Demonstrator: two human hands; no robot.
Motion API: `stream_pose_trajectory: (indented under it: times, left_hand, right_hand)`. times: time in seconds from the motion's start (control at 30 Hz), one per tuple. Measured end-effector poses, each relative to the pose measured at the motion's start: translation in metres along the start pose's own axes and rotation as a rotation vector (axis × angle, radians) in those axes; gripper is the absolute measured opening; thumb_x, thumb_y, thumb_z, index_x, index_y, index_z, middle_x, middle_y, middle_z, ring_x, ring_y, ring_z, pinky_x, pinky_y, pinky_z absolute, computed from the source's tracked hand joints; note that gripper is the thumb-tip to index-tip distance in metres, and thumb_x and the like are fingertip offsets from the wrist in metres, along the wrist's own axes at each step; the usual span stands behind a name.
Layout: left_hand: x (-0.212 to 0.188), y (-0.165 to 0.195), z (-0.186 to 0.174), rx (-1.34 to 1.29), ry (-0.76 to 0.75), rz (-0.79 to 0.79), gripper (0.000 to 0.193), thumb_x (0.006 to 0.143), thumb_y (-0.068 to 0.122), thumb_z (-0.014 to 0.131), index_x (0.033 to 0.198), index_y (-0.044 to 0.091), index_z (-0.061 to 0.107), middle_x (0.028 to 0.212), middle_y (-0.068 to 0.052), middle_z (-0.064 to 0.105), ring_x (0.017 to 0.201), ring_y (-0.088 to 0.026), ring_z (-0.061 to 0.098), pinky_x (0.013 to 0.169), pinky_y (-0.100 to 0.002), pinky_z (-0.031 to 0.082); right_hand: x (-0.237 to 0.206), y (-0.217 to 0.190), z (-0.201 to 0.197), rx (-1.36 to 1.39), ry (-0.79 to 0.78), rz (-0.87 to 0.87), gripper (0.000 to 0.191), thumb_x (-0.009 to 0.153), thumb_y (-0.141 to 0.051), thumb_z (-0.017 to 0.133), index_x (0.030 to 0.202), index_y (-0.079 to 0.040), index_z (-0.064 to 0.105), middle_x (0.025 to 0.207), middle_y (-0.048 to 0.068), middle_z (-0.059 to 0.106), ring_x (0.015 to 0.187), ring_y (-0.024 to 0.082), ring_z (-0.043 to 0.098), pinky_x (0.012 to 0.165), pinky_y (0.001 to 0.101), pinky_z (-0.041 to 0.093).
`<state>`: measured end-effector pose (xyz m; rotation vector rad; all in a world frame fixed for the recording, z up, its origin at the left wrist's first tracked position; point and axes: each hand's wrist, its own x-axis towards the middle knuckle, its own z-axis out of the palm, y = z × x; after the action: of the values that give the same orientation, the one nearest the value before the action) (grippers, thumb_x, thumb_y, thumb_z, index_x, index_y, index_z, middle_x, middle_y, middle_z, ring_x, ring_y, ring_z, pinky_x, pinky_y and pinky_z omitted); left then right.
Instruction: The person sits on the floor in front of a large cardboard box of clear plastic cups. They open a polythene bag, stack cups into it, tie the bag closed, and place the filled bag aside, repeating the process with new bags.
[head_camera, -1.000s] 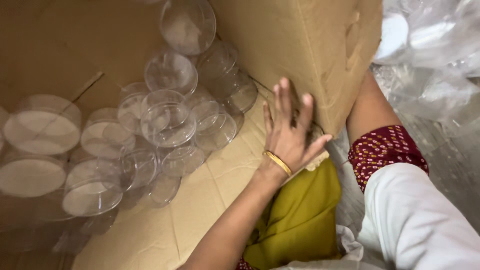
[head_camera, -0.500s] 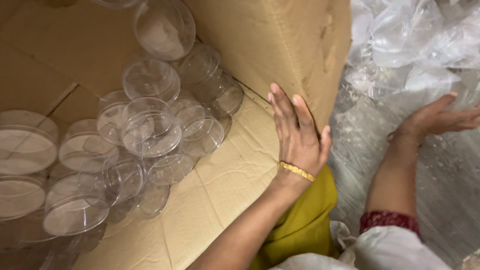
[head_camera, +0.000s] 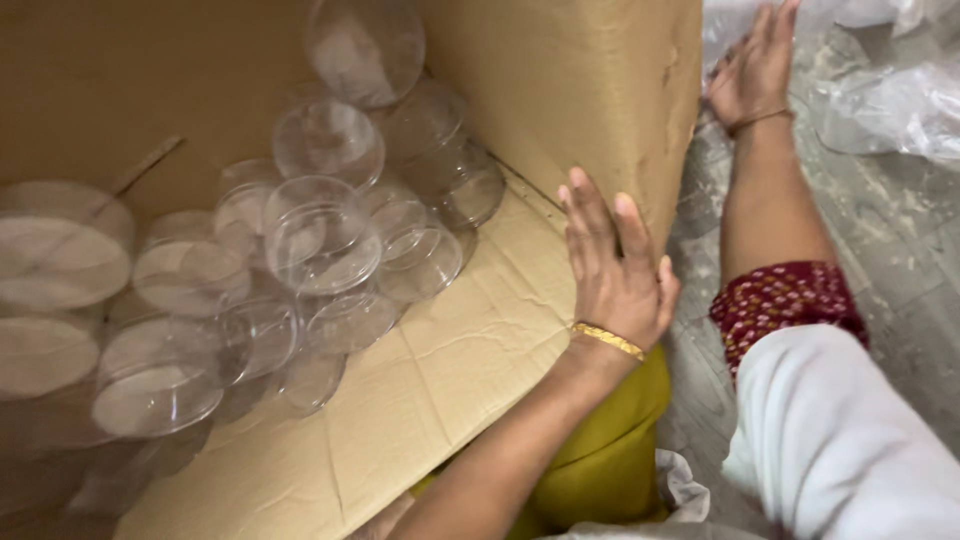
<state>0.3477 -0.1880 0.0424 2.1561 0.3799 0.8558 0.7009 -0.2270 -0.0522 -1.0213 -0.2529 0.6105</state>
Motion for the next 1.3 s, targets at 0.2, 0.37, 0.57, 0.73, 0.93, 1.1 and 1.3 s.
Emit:
stream_pose_trajectory:
  times: [0.2,0.37,0.57,0.73,0.93,1.1,1.3]
  left_hand:
    - [0.000,-0.003,0.015,0.009,0.010,-0.024,0.107,0.093,0.013,0.063,0.167,0.014,-0.015,0.171,-0.036,-0.011,0.159,-0.067,0.005,0.124,-0.076,0.023]
    - [0.014,-0.006,0.018,0.044,-0.001,-0.043,0.109,0.088,0.020,0.069,0.167,0.013,-0.006,0.173,-0.034,-0.006,0.159,-0.064,0.007,0.124,-0.073,0.027]
    - [-0.013,-0.065,-0.089,-0.058,-0.644,-0.056,0.098,0.090,0.044,0.073,0.164,0.018,0.015,0.174,-0.020,0.000,0.158,-0.045,0.013,0.120,-0.065,0.026]
    - [-0.144,-0.100,-0.304,0.290,-0.745,-0.245,0.107,0.080,0.062,0.075,0.164,0.024,0.022,0.170,-0.017,0.015,0.156,-0.041,0.013,0.123,-0.057,0.013]
    - [-0.213,-0.105,-0.381,0.798,-0.794,-0.672,0.102,0.069,0.022,0.072,0.159,0.022,0.025,0.167,-0.005,0.023,0.151,-0.027,0.027,0.116,-0.063,0.024]
    - [-0.213,-0.110,-0.370,0.749,-0.689,-0.621,0.097,0.066,0.016,0.069,0.156,0.021,0.033,0.164,-0.006,0.032,0.149,-0.028,0.034,0.116,-0.062,0.028]
    - [-0.202,-0.115,-0.372,0.754,-0.664,-0.615,0.094,0.066,0.025,0.072,0.154,0.024,0.037,0.161,-0.005,0.035,0.145,-0.029,0.036,0.112,-0.062,0.029]
  right_hand:
    - [-0.015,-0.067,0.035,-0.580,0.219,0.147,0.037,0.099,-0.048,0.063,0.128,-0.025,0.056,0.106,-0.005,0.060,0.093,0.011,0.057,0.085,0.0384,0.043]
    - [-0.093,-0.072,0.135,-0.451,0.238,-0.768,0.009,0.119,-0.017,0.063,0.126,-0.012,0.061,0.121,0.004,0.059,0.107,0.010,0.055,0.089,0.0294,0.048]
    - [-0.194,-0.008,0.264,-1.208,0.030,-1.158,0.029,0.100,0.002,0.063,0.127,-0.007,0.066,0.151,0.005,0.046,0.146,0.024,0.045,0.127,0.0506,0.028]
    - [-0.211,0.039,0.298,-1.194,-0.332,-0.690,0.026,0.103,-0.012,0.066,0.129,-0.011,0.067,0.163,0.013,0.038,0.154,0.035,0.042,0.128,0.0465,0.040]
    - [-0.197,0.131,0.355,-1.221,-0.670,-0.747,0.066,0.097,-0.023,0.076,0.155,-0.011,0.048,0.167,0.024,0.019,0.156,0.046,0.016,0.126,0.0606,0.022]
    - [-0.217,0.195,0.395,-1.394,-0.802,-0.811,0.065,0.101,-0.031,0.068,0.162,-0.020,0.046,0.173,0.020,0.013,0.161,0.041,0.006,0.120,0.0715,-0.001]
    - [-0.208,0.199,0.397,-1.492,-0.963,-0.751,0.061,0.108,-0.042,0.058,0.164,-0.029,0.039,0.174,0.015,0.018,0.162,0.033,0.010,0.117,0.0722,-0.013]
